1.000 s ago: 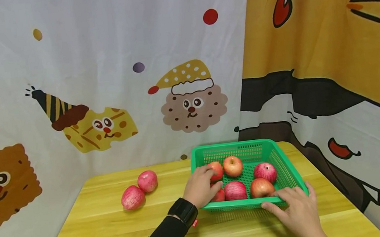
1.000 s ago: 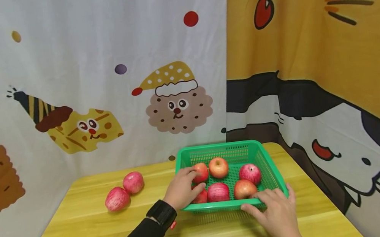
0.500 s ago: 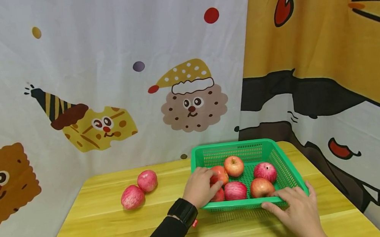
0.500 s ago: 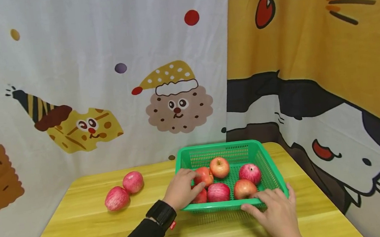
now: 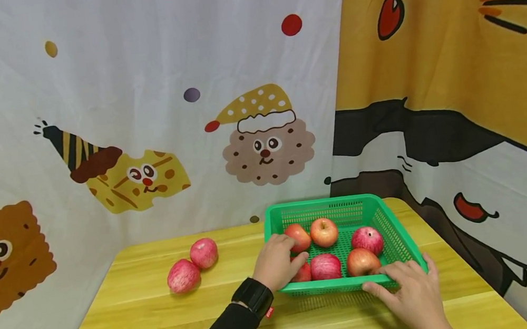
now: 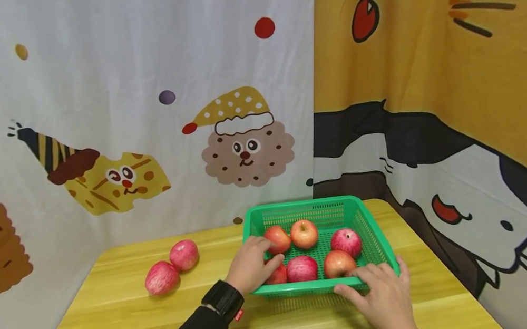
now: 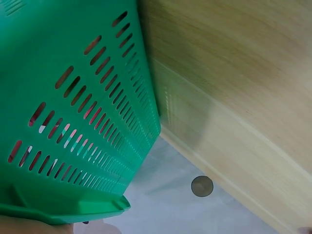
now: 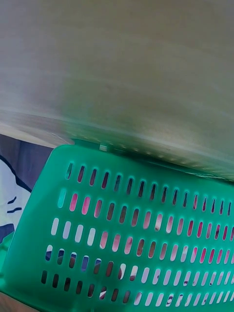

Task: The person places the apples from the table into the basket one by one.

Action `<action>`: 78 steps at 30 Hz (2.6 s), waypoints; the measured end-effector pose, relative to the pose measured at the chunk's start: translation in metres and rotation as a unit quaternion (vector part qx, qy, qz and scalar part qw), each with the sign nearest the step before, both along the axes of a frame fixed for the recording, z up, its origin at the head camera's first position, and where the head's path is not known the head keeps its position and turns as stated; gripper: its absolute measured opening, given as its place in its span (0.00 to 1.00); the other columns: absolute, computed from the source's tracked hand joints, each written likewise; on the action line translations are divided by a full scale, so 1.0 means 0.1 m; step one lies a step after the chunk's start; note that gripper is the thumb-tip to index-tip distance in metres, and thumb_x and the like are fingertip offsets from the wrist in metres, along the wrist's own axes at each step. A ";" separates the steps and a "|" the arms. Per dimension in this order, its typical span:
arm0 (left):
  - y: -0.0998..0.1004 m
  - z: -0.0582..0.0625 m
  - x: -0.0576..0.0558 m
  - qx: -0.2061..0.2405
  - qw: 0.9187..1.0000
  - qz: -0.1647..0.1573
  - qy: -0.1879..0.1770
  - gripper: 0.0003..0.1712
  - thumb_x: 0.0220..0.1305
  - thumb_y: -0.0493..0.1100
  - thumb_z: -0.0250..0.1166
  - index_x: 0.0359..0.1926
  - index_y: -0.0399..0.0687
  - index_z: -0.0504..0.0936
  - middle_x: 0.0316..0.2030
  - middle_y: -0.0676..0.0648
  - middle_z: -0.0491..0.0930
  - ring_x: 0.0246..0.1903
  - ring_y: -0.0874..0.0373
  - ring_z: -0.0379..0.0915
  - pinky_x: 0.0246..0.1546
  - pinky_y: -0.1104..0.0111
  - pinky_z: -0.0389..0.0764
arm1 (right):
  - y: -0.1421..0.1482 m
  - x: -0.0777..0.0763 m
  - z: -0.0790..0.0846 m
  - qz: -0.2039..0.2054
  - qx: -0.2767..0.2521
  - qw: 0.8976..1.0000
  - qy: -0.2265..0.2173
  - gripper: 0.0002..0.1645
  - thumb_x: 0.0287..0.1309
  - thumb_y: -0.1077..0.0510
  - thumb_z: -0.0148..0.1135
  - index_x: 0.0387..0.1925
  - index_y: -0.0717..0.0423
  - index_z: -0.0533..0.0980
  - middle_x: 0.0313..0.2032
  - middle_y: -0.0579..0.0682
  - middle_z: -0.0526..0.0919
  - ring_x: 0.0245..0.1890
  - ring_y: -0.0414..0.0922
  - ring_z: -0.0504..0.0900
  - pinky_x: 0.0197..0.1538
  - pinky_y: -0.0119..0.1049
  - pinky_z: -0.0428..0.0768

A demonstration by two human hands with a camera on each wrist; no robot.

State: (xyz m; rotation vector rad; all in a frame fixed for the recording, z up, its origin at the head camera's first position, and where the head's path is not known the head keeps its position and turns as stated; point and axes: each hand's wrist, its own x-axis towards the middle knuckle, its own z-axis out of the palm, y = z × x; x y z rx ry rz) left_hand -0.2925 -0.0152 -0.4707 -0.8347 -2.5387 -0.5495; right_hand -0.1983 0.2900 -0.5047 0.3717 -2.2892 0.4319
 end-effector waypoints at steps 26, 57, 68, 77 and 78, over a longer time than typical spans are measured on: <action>-0.68 -0.13 0.06 0.055 0.985 0.160 -0.033 0.37 0.68 0.63 0.58 0.61 0.36 0.74 0.58 0.34 0.71 0.62 0.38 0.58 0.65 0.45 0.60 | -0.01 0.01 0.00 0.002 -0.003 1.000 0.002 0.26 0.37 0.31 0.75 0.28 0.45 0.83 0.28 0.42 0.83 0.31 0.47 0.73 0.66 0.68 0.46; -1.66 -0.38 0.10 -0.020 0.961 0.275 0.023 0.40 0.49 0.58 0.75 0.57 0.36 0.76 0.58 0.28 0.67 0.60 0.27 0.52 0.58 0.32 0.56 | -0.05 -0.02 0.01 0.013 -0.008 1.000 0.019 0.25 0.37 0.31 0.75 0.28 0.44 0.82 0.26 0.40 0.83 0.29 0.46 0.72 0.65 0.68 0.47; -2.19 -0.29 0.28 0.052 0.915 0.345 -0.201 0.51 0.54 0.54 0.72 0.63 0.25 0.56 0.46 0.21 0.64 0.33 0.27 0.72 0.35 0.37 0.79 | -0.04 0.00 -0.03 0.005 -0.007 1.000 0.000 0.25 0.37 0.31 0.75 0.28 0.44 0.82 0.27 0.41 0.83 0.31 0.46 0.72 0.66 0.68 0.46; -1.48 0.18 0.36 0.182 0.957 0.190 -0.122 0.50 0.54 0.58 0.73 0.68 0.37 0.61 0.56 0.34 0.68 0.47 0.45 0.73 0.41 0.48 0.83 | -0.03 0.01 0.00 0.005 0.000 1.000 0.004 0.26 0.36 0.31 0.75 0.29 0.46 0.83 0.27 0.42 0.84 0.30 0.48 0.73 0.65 0.69 0.47; -1.34 0.23 0.36 0.196 0.961 0.159 -0.111 0.50 0.54 0.58 0.74 0.69 0.40 0.61 0.57 0.37 0.68 0.48 0.48 0.72 0.42 0.50 0.83 | -0.02 0.01 0.00 0.005 0.001 1.000 0.004 0.26 0.36 0.31 0.75 0.29 0.46 0.83 0.27 0.42 0.84 0.30 0.48 0.73 0.65 0.69 0.47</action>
